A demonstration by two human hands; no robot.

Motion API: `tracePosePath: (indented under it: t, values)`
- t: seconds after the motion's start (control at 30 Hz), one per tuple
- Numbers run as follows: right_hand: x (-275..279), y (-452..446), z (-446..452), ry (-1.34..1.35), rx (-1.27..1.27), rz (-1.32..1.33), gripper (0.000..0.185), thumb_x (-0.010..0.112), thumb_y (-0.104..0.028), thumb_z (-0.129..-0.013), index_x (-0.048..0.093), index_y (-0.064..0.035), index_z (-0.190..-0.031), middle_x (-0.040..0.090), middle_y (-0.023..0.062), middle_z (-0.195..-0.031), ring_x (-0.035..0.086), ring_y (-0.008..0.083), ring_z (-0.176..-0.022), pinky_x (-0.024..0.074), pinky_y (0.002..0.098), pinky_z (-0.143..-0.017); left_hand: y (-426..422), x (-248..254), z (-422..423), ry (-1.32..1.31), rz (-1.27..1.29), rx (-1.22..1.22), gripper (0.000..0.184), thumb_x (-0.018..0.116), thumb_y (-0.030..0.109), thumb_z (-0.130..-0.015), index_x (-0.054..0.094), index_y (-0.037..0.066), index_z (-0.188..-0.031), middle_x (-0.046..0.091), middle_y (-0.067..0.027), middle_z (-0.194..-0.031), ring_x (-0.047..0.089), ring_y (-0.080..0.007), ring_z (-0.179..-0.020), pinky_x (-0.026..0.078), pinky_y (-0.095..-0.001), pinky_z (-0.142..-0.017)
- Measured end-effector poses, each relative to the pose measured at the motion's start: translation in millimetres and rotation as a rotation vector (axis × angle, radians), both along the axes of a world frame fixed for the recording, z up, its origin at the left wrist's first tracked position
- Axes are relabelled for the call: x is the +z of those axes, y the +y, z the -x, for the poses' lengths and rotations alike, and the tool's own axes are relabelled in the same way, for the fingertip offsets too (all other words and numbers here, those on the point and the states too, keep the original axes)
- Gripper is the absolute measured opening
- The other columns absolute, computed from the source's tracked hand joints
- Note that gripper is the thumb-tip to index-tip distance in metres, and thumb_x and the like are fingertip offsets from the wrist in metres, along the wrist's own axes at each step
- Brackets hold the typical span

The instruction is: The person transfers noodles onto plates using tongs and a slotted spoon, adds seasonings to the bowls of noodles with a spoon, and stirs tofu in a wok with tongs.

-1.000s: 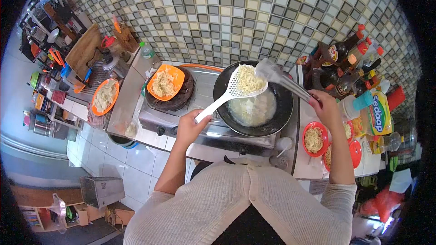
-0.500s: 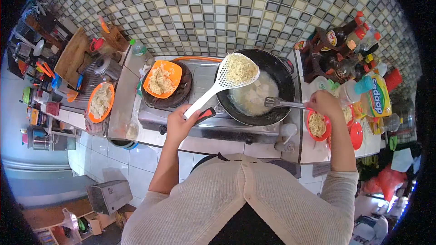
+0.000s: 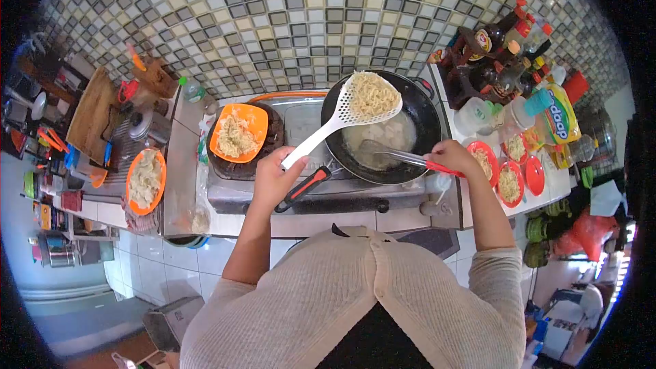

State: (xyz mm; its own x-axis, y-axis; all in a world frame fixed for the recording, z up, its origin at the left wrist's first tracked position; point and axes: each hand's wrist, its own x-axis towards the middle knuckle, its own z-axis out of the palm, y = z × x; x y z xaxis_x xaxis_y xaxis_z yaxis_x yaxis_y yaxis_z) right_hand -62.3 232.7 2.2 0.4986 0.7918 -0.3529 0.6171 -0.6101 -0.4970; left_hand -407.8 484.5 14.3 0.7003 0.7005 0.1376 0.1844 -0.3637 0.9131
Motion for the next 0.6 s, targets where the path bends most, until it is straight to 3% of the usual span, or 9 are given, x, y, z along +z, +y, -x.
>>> tracePosePath:
  t: [0.1, 0.27, 0.33, 0.43, 0.6]
  values:
    - [-2.1, 13.1, 12.2, 0.225, -0.132, 0.072, 0.035, 0.072, -0.036, -0.081, 0.071, -0.0011, -0.08, 0.063, 0.0122, -0.06, 0.065, 0.02, -0.06, 0.0496, 0.0344, -0.057, 10.1, 0.2, -2.5, 0.005, 0.017, -0.029, 0.022, 0.071, 0.02, -0.085, 0.067, 0.001, -0.096, 0.064, -0.0004, -0.073, 0.053, -0.0058, -0.067, 0.044, -0.0237, -0.061]
    - [-53.3, 27.6, 7.0, 0.07, -0.053, -0.136, 0.032, 0.073, -0.031, -0.082, 0.069, 0.0004, -0.076, 0.066, 0.0117, -0.066, 0.065, 0.0171, -0.056, 0.0508, 0.0318, -0.053, 25.6, -1.7, -3.4, 0.013, 0.048, -0.081, 0.022, 0.071, 0.02, -0.086, 0.067, 0.002, -0.096, 0.061, 0.001, -0.072, 0.051, -0.0061, -0.065, 0.043, -0.0232, -0.06]
    - [-57.4, 36.7, 11.2, 0.173, -0.109, -0.183, 0.02, 0.07, -0.019, -0.085, 0.067, 0.0001, -0.082, 0.066, 0.0078, -0.068, 0.062, 0.013, -0.053, 0.0485, 0.028, -0.047, 29.7, -1.6, -2.3, -0.005, 0.082, -0.097, 0.02, 0.071, 0.019, -0.086, 0.067, 0.002, -0.095, 0.06, 0.0009, -0.071, 0.051, -0.006, -0.065, 0.042, -0.0233, -0.059]
    - [-60.2, 47.0, 13.2, 0.287, -0.182, -0.212, 0.017, 0.071, -0.016, -0.084, 0.063, -0.0009, -0.081, 0.065, 0.0072, -0.067, 0.062, 0.0134, -0.053, 0.0481, 0.0284, -0.046, 35.5, -4.0, -0.6, -0.01, 0.043, -0.093, 0.017, 0.069, 0.016, -0.087, 0.066, 0.002, -0.096, 0.055, 0.006, -0.069, 0.046, -0.003, -0.061, 0.038, -0.0206, -0.055]
    - [-48.2, 53.9, 20.9, 0.333, -0.22, -0.336, 0.024, 0.074, -0.012, -0.082, 0.053, -0.0032, -0.077, 0.063, 0.0064, -0.065, 0.06, 0.0128, -0.05, 0.048, 0.0275, -0.045, 46.2, -2.8, 4.4, -0.007, 0.019, -0.084, 0.017, 0.07, 0.016, -0.087, 0.066, 0.002, -0.097, 0.056, 0.006, -0.071, 0.047, -0.0028, -0.064, 0.039, -0.0202, -0.057]
